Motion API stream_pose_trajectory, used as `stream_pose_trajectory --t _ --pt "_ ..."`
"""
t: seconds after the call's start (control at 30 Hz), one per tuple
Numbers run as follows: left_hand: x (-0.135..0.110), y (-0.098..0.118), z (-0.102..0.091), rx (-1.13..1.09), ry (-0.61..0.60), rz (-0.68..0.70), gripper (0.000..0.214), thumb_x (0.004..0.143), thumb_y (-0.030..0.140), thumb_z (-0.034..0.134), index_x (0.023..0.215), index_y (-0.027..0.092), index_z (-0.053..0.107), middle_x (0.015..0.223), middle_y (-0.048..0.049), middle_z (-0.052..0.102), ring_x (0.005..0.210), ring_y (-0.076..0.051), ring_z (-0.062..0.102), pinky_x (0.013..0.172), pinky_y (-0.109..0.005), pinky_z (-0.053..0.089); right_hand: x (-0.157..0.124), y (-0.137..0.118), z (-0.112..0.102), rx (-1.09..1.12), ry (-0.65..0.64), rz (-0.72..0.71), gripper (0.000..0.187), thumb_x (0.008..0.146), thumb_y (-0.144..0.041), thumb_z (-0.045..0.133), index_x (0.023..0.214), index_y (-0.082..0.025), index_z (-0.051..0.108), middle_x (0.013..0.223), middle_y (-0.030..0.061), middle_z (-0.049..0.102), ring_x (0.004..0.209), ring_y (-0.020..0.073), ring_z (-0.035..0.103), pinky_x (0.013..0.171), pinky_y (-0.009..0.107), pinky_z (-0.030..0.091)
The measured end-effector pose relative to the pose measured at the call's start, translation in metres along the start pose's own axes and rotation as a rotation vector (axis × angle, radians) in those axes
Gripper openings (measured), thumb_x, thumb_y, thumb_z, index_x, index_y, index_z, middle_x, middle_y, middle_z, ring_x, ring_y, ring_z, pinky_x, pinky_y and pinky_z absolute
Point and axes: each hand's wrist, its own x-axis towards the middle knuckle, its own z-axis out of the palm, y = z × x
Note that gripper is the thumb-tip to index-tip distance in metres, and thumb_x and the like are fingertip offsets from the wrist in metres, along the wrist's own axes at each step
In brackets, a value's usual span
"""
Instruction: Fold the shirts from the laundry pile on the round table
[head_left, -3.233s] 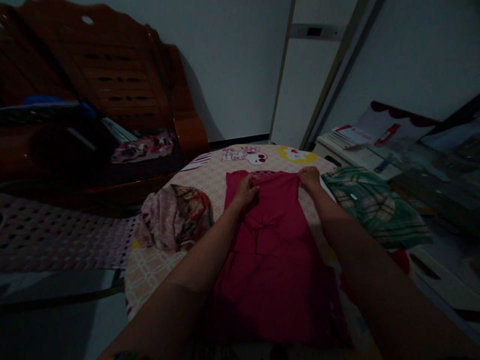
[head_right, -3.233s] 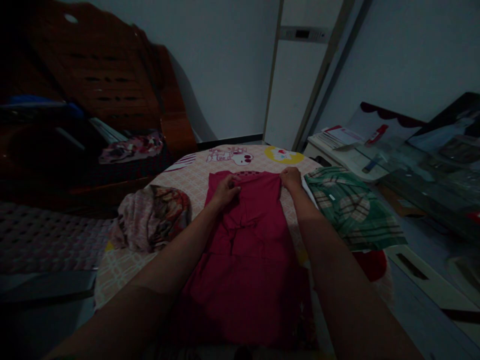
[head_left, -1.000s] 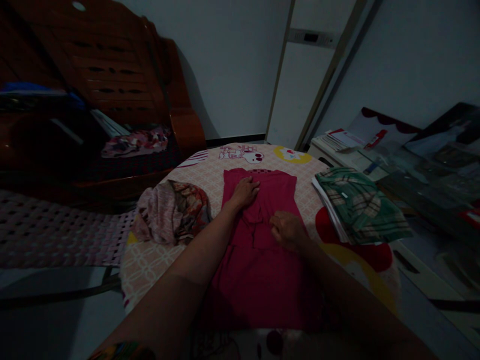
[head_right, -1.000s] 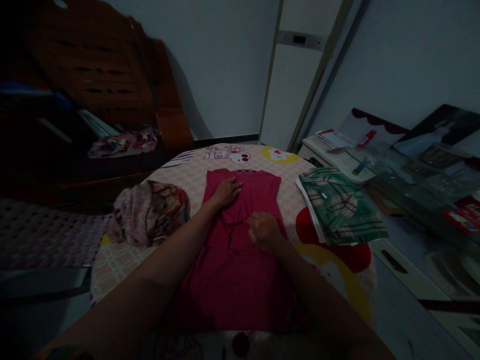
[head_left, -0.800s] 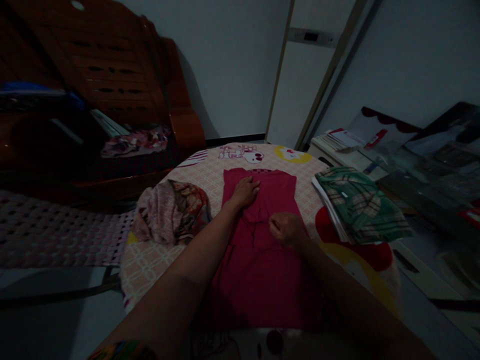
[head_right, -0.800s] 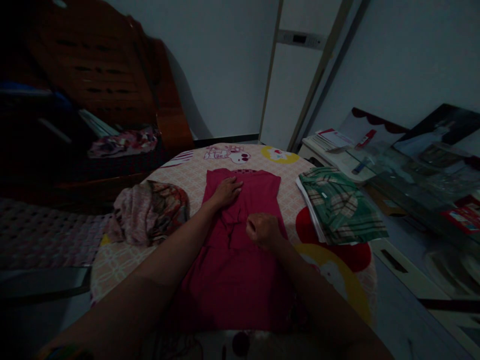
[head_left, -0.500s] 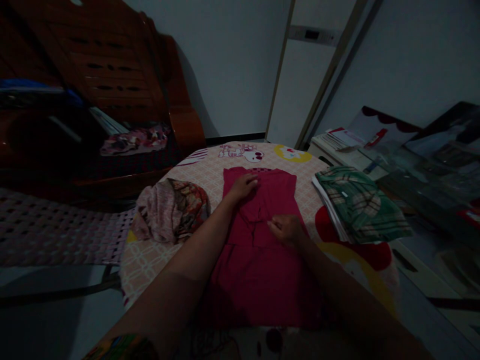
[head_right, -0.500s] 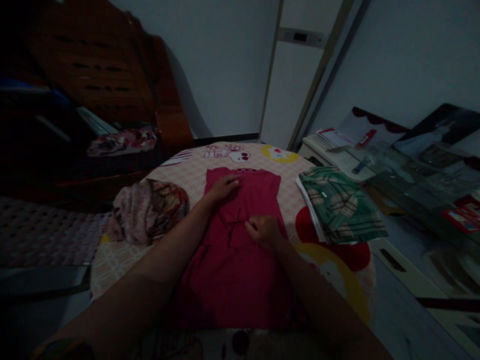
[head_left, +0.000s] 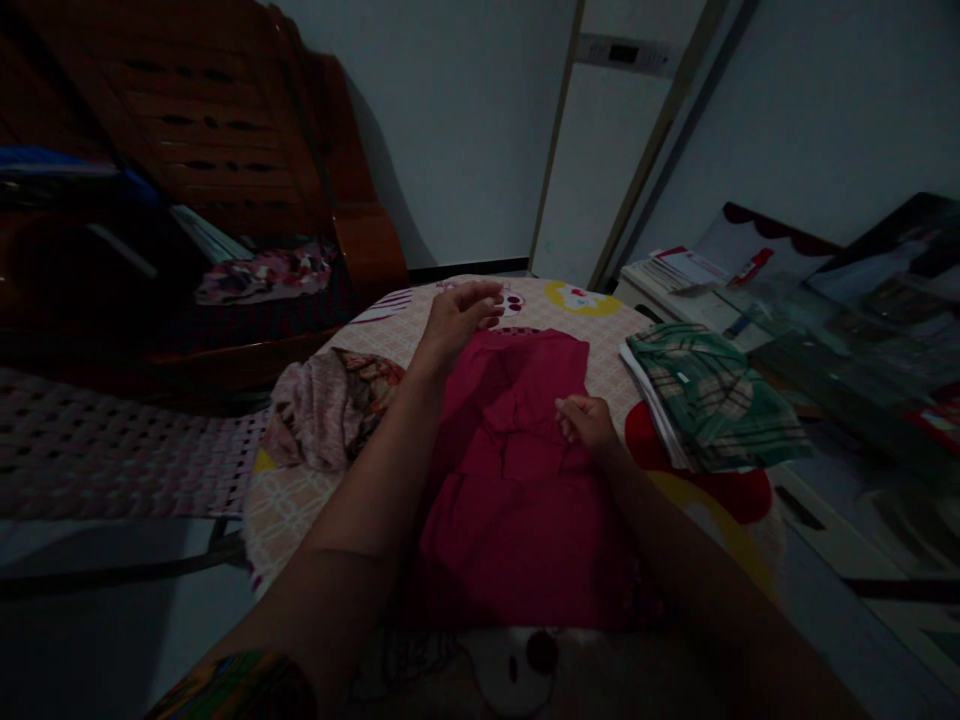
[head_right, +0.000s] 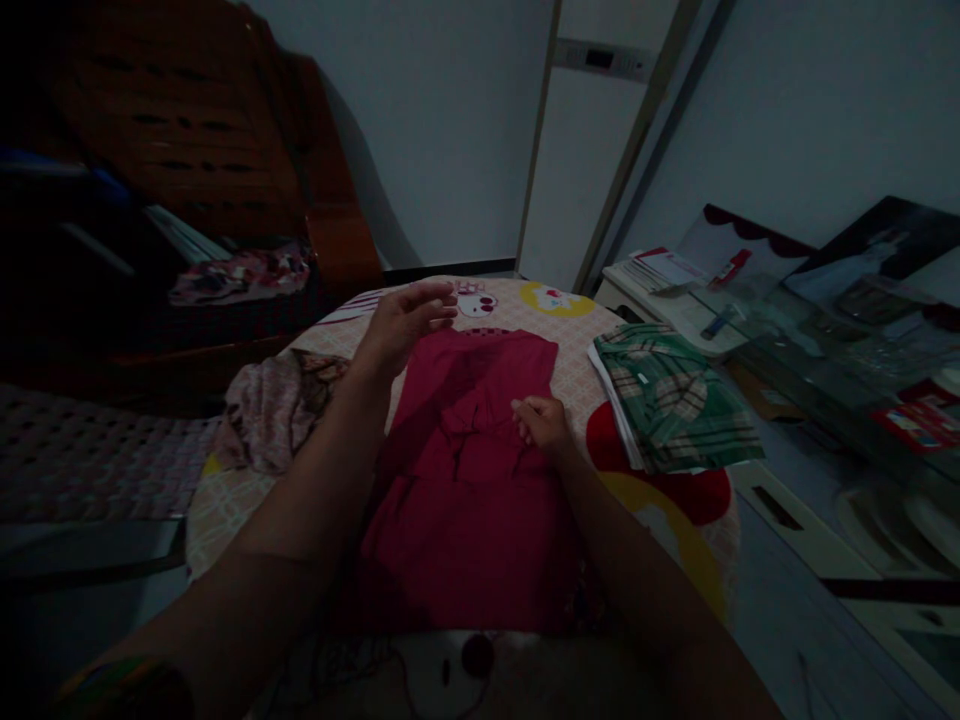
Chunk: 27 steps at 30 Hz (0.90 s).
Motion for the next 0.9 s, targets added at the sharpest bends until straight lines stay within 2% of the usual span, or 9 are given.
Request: stream_pose_trajectory --t 0.1,0.2,0.3,0.37,0.43,0.5,0.63,0.73,0.9 --pt "-0.014 0.038 0.002 0.07 -0.106 0.096 0.032 0.082 0.034 0.068 0.106 0.013 0.071 0.093 -0.0081 0.073 0.082 -0.016 0.069 0.077 -0.03 0.056 -0.004 -0.014 -0.013 -0.053 -0.116 0.029 0.043 0.071 -0.061 0.066 0.062 -0.019 0.06 0.049 -0.0011 0.057 0.04 0.01 0.047 0.041 0.022 0.035" --pt "-0.033 0.054 0.002 0.254 -0.348 0.147 0.025 0.085 0.034 0.066 0.094 0.012 0.072 0.081 -0.0054 0.071 0.073 -0.014 0.065 0.07 -0.025 0.051 -0.019 -0.031 -0.028 -0.182 -0.251 -0.017 0.03 0.072 -0.047 0.068 0.068 -0.018 0.065 0.058 0.0009 0.064 0.052 0.0124 0.056 0.051 0.023 0.041" --pt "-0.058 0.048 0.001 0.547 -0.706 0.141 0.017 0.086 0.029 0.064 0.087 0.014 0.072 0.079 -0.0032 0.071 0.073 -0.014 0.063 0.067 -0.022 0.046 -0.043 -0.043 -0.038 -0.454 -0.392 -0.065 0.013 0.072 -0.03 0.068 0.073 -0.017 0.07 0.067 0.0016 0.068 0.064 0.0148 0.061 0.059 0.024 0.041" --pt "-0.077 0.038 -0.001 0.746 -0.927 0.066 0.012 0.084 0.025 0.066 0.088 0.016 0.073 0.082 -0.0023 0.073 0.074 -0.014 0.064 0.065 -0.021 0.043 -0.058 -0.046 -0.041 -0.695 -0.458 -0.047 0.006 0.072 -0.023 0.069 0.073 -0.017 0.07 0.069 0.0016 0.069 0.067 0.0155 0.061 0.06 0.024 0.038" --pt "-0.097 0.029 -0.003 0.904 -1.053 -0.034 0.01 0.081 0.021 0.068 0.09 0.017 0.073 0.086 -0.0025 0.074 0.077 -0.015 0.065 0.065 -0.022 0.042 -0.072 -0.045 -0.043 -0.9 -0.469 -0.052 0.006 0.073 -0.02 0.072 0.077 -0.017 0.07 0.075 0.0028 0.069 0.073 0.0166 0.062 0.063 0.025 0.037" --pt "-0.115 0.022 -0.005 1.0 -1.068 -0.078 0.015 0.08 0.022 0.071 0.094 0.018 0.071 0.093 -0.0037 0.074 0.083 -0.017 0.067 0.067 -0.022 0.042 -0.08 -0.041 -0.044 -1.03 -0.454 -0.101 0.012 0.075 -0.022 0.076 0.085 -0.016 0.07 0.085 0.005 0.071 0.081 0.018 0.062 0.068 0.025 0.037" --pt "-0.137 0.017 -0.007 1.125 -0.93 -0.114 0.028 0.078 0.031 0.076 0.102 0.019 0.066 0.1 -0.0059 0.073 0.088 -0.02 0.067 0.065 -0.025 0.041 -0.082 -0.034 -0.041 -1.147 -0.473 -0.133 0.024 0.075 -0.026 0.082 0.092 -0.018 0.068 0.093 0.0056 0.07 0.088 0.0187 0.062 0.071 0.025 0.036" --pt "-0.142 0.016 -0.007 1.232 -0.875 -0.151 0.033 0.075 0.037 0.079 0.1 0.019 0.065 0.094 -0.0064 0.071 0.084 -0.023 0.066 0.062 -0.027 0.038 -0.076 -0.036 -0.037 -1.159 -0.518 -0.079 0.025 0.071 -0.028 0.085 0.084 -0.02 0.066 0.082 0.0024 0.068 0.078 0.0172 0.06 0.063 0.025 0.032" --pt "-0.142 0.02 -0.003 1.281 -0.936 -0.182 0.024 0.076 0.035 0.077 0.093 0.02 0.067 0.094 -0.0066 0.071 0.086 -0.024 0.066 0.062 -0.027 0.037 -0.069 -0.04 -0.035 -1.123 -0.565 -0.098 0.027 0.068 -0.029 0.087 0.066 -0.02 0.061 0.069 0.0004 0.063 0.067 0.0148 0.057 0.056 0.025 0.028"
